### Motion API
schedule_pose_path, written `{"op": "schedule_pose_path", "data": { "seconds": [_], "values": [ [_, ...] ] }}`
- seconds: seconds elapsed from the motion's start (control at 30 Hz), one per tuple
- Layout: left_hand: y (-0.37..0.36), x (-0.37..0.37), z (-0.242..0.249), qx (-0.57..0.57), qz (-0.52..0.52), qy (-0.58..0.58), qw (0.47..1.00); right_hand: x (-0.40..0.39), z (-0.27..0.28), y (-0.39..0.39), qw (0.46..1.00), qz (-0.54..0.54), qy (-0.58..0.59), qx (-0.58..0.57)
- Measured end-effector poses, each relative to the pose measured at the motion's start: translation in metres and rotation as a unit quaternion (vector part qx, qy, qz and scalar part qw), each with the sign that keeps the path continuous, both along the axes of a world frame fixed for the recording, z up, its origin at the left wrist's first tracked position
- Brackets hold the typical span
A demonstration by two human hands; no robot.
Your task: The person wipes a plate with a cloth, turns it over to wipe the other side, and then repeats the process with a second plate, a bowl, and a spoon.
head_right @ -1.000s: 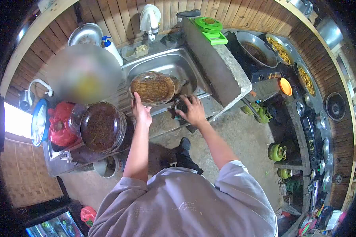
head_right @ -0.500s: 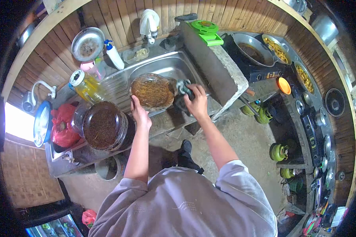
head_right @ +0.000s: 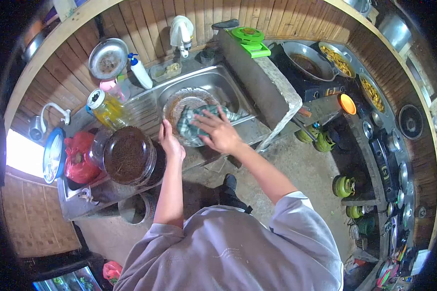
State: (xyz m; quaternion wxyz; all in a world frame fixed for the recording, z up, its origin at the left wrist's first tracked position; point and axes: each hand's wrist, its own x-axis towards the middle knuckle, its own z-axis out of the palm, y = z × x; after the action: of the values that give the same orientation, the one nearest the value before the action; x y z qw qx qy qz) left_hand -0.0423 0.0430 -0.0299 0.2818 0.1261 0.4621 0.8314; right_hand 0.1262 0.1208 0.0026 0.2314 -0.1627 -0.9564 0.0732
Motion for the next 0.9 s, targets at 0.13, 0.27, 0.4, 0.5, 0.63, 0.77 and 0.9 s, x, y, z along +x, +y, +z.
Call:
{"op": "schedule_pose_path", "data": {
  "seconds": [0.13, 0.27, 0.4, 0.5, 0.63, 0.77, 0.9],
  "values": [
    [0.001, 0.008, -0.003, -0.029, -0.023, -0.012, 0.999, -0.004, -0.003, 0.032, 0.994, -0.097, 0.048, 0.016],
    [0.004, 0.017, -0.003, -0.008, -0.054, -0.015, 0.998, -0.035, 0.024, 0.022, 0.992, -0.083, 0.090, 0.018],
    [-0.002, 0.006, 0.008, 0.047, -0.066, -0.052, 0.995, -0.035, 0.018, -0.013, 0.997, 0.055, 0.056, -0.027],
    [-0.012, -0.008, 0.000, 0.042, -0.052, -0.057, 0.996, -0.012, 0.019, -0.016, 0.993, 0.119, -0.005, -0.018],
    [-0.015, -0.007, 0.005, -0.008, -0.018, -0.056, 0.998, 0.008, 0.020, 0.021, 0.998, 0.049, -0.016, 0.045],
    [-0.005, 0.000, -0.007, -0.002, -0.055, -0.045, 0.997, -0.013, 0.028, 0.030, 0.996, -0.033, 0.029, 0.076],
    [-0.004, 0.012, 0.013, 0.040, -0.073, -0.071, 0.994, -0.032, 0.040, -0.004, 0.997, 0.001, 0.031, 0.066]
  ]
}}
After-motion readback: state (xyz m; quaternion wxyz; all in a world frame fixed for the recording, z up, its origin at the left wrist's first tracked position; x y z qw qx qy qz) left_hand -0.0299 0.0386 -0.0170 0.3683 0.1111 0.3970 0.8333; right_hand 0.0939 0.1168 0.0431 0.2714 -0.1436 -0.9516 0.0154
